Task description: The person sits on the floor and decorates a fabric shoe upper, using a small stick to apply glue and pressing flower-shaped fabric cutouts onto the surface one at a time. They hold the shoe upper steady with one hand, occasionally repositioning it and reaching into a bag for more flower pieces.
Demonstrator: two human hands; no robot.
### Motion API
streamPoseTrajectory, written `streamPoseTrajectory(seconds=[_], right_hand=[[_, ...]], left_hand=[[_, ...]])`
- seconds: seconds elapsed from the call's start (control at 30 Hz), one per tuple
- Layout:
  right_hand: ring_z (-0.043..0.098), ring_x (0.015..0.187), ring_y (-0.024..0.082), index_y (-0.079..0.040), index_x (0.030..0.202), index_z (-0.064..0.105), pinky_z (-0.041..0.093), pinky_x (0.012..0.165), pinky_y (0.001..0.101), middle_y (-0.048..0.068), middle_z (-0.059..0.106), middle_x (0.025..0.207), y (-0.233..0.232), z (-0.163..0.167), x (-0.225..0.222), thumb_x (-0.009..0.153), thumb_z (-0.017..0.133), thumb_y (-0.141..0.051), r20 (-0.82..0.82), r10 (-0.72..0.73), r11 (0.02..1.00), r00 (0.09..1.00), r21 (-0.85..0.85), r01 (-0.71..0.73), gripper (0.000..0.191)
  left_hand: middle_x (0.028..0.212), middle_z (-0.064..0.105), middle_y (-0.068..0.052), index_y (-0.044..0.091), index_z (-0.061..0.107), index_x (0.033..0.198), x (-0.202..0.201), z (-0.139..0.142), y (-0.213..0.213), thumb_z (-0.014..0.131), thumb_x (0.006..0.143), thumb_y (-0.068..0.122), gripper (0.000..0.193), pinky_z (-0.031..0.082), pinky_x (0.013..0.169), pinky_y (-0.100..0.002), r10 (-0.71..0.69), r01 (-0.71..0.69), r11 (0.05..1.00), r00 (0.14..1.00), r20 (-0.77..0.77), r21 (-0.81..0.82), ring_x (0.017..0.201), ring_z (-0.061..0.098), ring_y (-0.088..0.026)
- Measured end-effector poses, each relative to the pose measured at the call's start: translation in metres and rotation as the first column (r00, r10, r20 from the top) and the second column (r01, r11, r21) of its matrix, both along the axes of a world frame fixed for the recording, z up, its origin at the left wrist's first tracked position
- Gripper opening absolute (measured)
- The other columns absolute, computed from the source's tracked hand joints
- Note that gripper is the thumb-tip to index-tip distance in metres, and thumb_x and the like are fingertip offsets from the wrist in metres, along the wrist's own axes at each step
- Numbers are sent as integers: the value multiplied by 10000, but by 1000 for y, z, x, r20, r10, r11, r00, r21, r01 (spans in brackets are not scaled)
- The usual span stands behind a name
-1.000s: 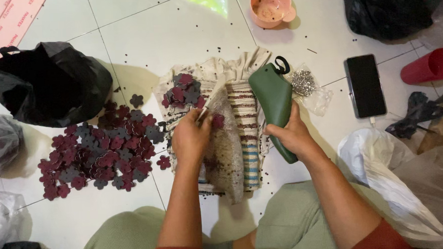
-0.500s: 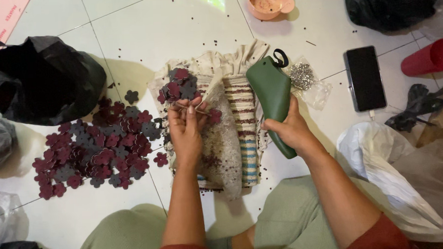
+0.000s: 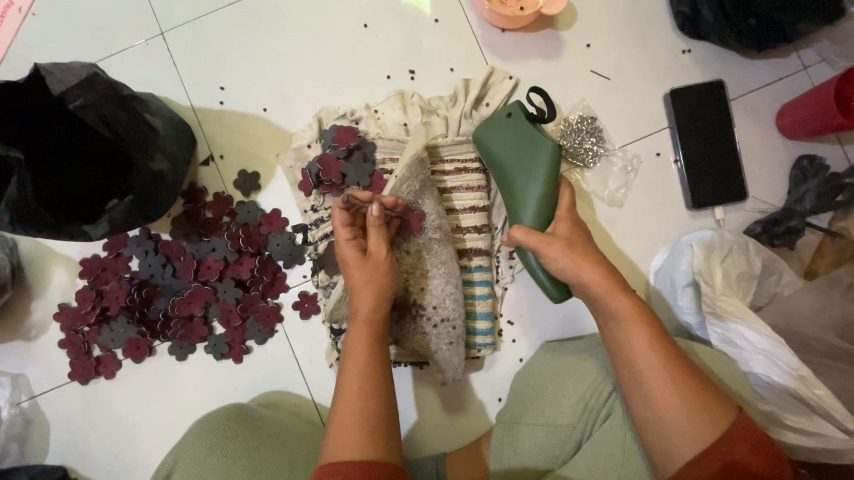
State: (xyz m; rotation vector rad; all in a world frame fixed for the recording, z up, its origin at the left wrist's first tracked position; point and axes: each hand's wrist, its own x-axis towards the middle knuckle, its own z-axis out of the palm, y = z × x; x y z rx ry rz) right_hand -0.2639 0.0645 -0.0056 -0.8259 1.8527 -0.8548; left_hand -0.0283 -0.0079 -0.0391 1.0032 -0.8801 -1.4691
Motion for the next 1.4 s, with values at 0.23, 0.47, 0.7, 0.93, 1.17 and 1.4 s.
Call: streamPoseTrajectory(seconds=[0.23,0.47,0.7,0.93,1.17,1.4], right_hand=[[609,1173,270,-144,1586,163,514,962,375,170,587,1312,-1,3,1,620,791,-211,17,-10,999,1000,46,10,1154],[614,1160,277,-103,1578,176,519,957,376,179,595,1296,-1,4,1,623,793,-216,10,-1,1000,1000,11,1,1142],[598,1193,275,-93,1585,178,505,979,370,177,579,1319,0,3,0,630,794,-210,-3,7,1000,1000,-2,-7,1142],[602,1183,275,-96,1585,167,516,962,367,174,578,1317,1,1,1,633,789,-198,11,-3,1000,1000,2,3,1142],[599,1221,285,-92,1588,151,503,997,375,186,577,1339,4,-8,-3,643,808,-230,-13,26,1000,1000,11,-26,1159],[563,1270,301,-73,1561,154,475,1029,385,203,531,1395,4,-5,1,672,887,-315,-76,65,996,995,-49,-69,1177]], left_hand=[[1042,635,-41,67,521,1175,-2,0,2,518,1116,69,58,542,890,-297,-23,34,995,994,103,-97,985,638,-134],[1037,624,-24,77,508,1188,-2,0,3,493,1094,85,96,574,893,-301,-35,38,996,999,36,-82,988,656,-130],[1036,644,-36,72,507,1187,1,0,4,494,1107,83,82,567,926,-308,-28,35,995,997,70,-93,995,657,-132],[1039,639,-31,61,524,1171,-2,-2,4,505,1097,54,76,565,938,-308,-49,52,994,998,29,-97,988,650,-124],[946,743,-32,48,611,1121,-2,24,9,561,1053,41,85,570,805,-262,-66,173,977,798,598,-123,865,699,-95],[921,755,-59,73,672,1104,-2,40,7,607,1027,56,101,585,760,-283,-33,227,954,728,685,-195,821,736,-138]])
